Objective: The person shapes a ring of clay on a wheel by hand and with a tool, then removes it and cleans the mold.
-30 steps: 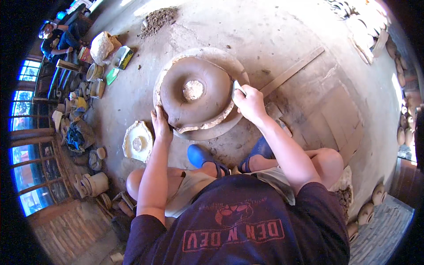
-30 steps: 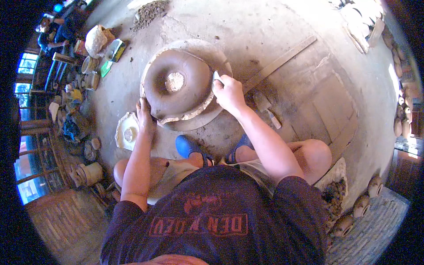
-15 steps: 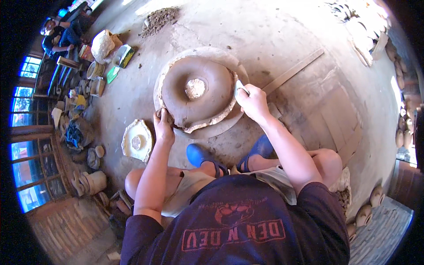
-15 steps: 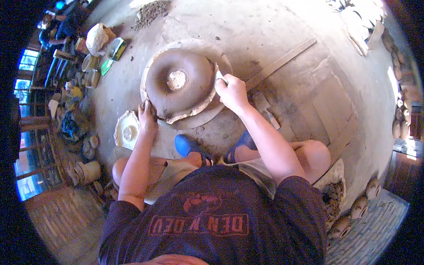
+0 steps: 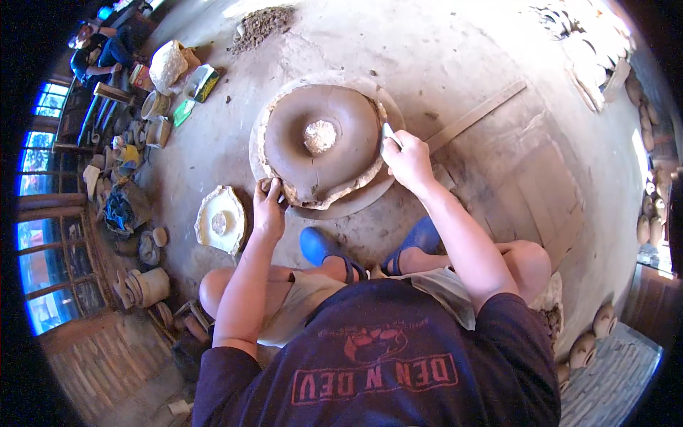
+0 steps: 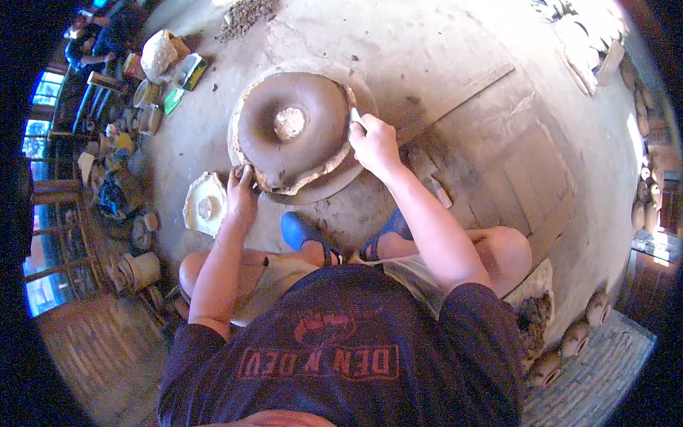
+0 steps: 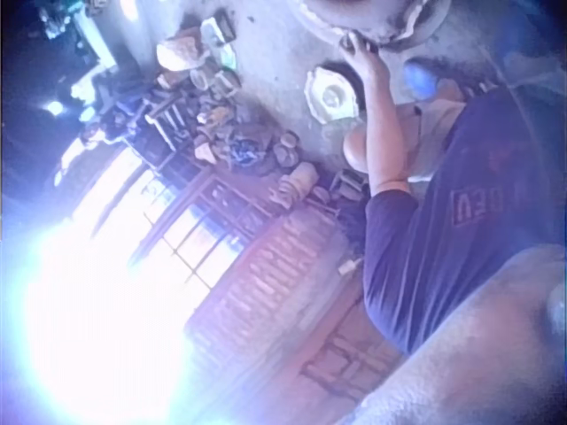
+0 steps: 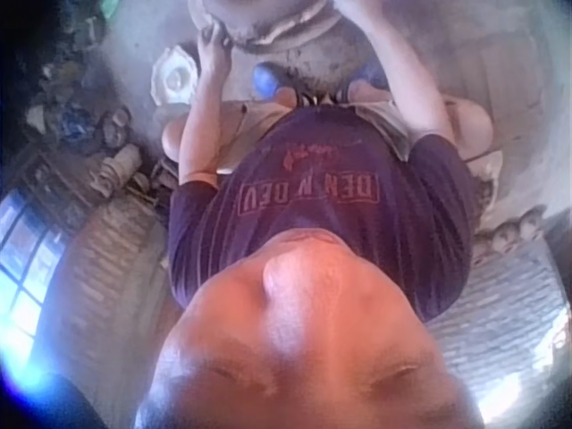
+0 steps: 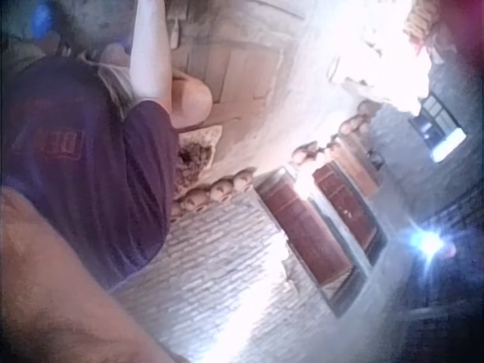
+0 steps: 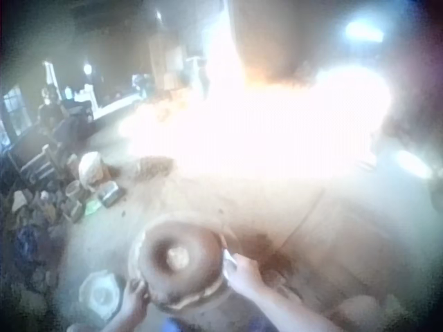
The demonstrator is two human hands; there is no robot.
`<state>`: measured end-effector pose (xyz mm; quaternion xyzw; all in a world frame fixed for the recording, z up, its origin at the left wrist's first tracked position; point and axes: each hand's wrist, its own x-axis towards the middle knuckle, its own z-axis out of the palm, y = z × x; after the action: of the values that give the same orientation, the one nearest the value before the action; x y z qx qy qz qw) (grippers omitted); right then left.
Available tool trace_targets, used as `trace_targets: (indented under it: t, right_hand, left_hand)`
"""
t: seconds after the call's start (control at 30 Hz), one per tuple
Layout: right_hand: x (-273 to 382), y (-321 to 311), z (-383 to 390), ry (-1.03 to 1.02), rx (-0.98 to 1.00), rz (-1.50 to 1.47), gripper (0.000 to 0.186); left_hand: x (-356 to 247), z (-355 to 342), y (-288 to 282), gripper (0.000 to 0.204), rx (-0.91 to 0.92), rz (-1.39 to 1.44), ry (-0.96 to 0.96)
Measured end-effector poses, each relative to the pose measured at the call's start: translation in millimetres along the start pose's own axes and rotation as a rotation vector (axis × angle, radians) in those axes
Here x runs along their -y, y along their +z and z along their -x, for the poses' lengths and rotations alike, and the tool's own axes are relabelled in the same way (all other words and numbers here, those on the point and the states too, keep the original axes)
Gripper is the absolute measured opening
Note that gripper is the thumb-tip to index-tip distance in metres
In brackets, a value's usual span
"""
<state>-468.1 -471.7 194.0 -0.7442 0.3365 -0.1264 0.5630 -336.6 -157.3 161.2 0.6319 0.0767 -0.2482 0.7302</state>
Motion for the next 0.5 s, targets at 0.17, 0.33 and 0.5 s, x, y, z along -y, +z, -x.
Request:
trace_targets:
  t: [0.17,0.33,0.5]
  right_hand:
    - [5.8,0.9,0.8,-0.017,-0.011,0.053,0.025]
    - [8.4,-4.5,-0.4,0.016,0.019,0.073,0.027]
    - [11.0,2.9,7.0,-0.003,-0.005,0.024,0.028]
  left_hand:
    - [-7.3,9.8,3.1,0.025,0.081,0.017,-0.057]
    - [-16.7,21.6,9.1,0.023,0.084,-0.02,-0.099]
    - [-7.6,18.1,-0.7,0.026,0.133,-0.073,-0.134]
